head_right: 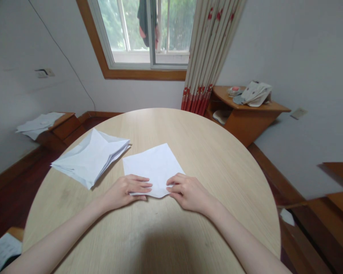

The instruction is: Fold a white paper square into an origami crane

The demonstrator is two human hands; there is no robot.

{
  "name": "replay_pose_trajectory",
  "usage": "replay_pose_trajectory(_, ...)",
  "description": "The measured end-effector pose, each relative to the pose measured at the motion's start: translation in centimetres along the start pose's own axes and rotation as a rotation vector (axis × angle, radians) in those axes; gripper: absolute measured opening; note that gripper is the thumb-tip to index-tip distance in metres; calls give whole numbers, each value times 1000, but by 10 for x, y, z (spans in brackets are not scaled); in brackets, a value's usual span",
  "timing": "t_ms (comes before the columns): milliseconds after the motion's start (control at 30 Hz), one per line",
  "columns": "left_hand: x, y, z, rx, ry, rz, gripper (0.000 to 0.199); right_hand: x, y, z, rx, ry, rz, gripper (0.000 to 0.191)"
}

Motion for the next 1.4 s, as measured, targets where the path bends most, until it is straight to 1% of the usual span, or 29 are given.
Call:
replay_pose_trajectory(67,1,0,-1,18,-13,-16,24,-1,0,0,-5,12,1,24)
replay_pose_trajectory(133,2,-1,0,69,-20,-53,26,-1,0,-1,-12,33,-2,23)
replay_pose_trajectory(200,4,-3,4,179,-7,-120,32,-2,1,-2,-30,65,-9,23)
replay_pose_trajectory(300,8,-8,11,366,22,-247,48,-4,3,-5,-81,115,-8,22)
replay_pose_trajectory(333,9,-8,12,408,17,-280,51,-5,3,-7,-104,124,-5,22)
replay_pose_trajectory(400,10,-8,13,461,-23,-309,53,-7,4,-10,-151,129,3,22)
replay_pose_trajectory(500,11,-6,11,505,-99,-324,49,-11,6,-12,-206,110,9,24)
replay_pose_trajectory(600,13,-5,10,511,-135,-356,46,-13,6,-14,-232,78,6,26)
replay_pose_trajectory(833,18,-9,15,559,-112,-485,46,-19,5,-18,-273,-53,43,26)
replay_pose_trajectory(933,20,-9,15,530,-66,-501,41,-17,4,-21,-289,-85,52,25)
replay_pose_trajectory(1067,23,-10,10,443,32,-536,31,-12,2,-24,-267,22,86,18)
replay_pose_trajectory(1167,26,-9,3,344,138,-579,23,-10,1,-26,-255,61,94,18)
replay_pose_trajectory(1267,29,-8,-10,205,276,-658,9,-12,1,-28,-257,42,97,19)
replay_pose_trajectory(1300,30,-8,-16,155,333,-696,11,-13,1,-28,-258,27,98,19)
replay_pose_trajectory(1400,28,-10,-35,4,534,-794,31,-18,3,-26,-261,-31,86,21)
Point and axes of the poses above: each hand's wrist, its own y-axis towards the middle knuckle, its own x-axis out of the back of the hand, z = x × y, the point moved 5 cm from there along y, towards the middle knuckle, and after that the axes turned 8 degrees about -y, right-handed, at the moved point
